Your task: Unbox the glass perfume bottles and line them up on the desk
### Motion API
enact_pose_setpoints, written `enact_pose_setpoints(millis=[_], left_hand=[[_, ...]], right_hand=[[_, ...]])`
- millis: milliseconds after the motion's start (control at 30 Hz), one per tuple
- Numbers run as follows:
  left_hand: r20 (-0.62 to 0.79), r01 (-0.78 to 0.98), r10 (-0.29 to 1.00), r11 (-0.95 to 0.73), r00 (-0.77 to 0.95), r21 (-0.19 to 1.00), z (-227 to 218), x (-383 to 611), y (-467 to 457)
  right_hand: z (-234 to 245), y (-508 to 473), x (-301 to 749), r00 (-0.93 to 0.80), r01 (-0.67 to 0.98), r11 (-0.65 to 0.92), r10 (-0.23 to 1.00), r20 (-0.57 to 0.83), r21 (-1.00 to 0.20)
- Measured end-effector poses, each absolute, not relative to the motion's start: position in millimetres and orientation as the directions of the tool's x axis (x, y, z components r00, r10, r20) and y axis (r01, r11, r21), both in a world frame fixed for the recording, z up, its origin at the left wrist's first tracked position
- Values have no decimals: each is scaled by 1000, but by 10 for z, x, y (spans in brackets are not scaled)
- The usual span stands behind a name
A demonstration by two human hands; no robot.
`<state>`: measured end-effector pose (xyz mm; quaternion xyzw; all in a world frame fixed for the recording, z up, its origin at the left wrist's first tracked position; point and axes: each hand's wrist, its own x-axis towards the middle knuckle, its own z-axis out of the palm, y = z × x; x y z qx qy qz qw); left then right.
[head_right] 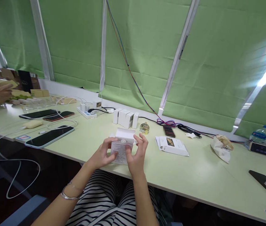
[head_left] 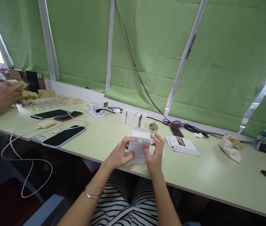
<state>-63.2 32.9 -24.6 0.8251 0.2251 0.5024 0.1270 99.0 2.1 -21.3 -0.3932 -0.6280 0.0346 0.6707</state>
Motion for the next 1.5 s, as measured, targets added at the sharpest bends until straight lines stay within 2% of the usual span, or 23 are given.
enact_pose_setpoints(millis=[200, 433, 800, 1067, 1233, 1500], left_hand=[[762, 273, 511, -859, 397, 434, -232, -638, 316], [780, 270, 487, -872, 393, 408, -225, -636, 312], [839, 237, 395, -915, 374, 326, -267, -652, 351], [819, 297, 427, -897, 383, 328, -244, -649, 323], [807, 286, 444, -891, 389, 352, -234, -646, 314], [802, 254, 475, -878, 362, 405, -333, -640, 365]], right_hand=[[-291, 66, 998, 305, 296, 667, 612, 730, -684], [-307, 63, 997, 279, 226, 641, 678, 680, -733], [-319, 25, 1004, 284, 293, 679, 610, 739, -673], [-353, 56, 991, 224, 152, 764, 591, 775, -626], [-329, 34, 1015, 125, 249, 766, 581, 804, -592], [-295, 25, 1026, 107, 376, 747, 552, 827, -548]])
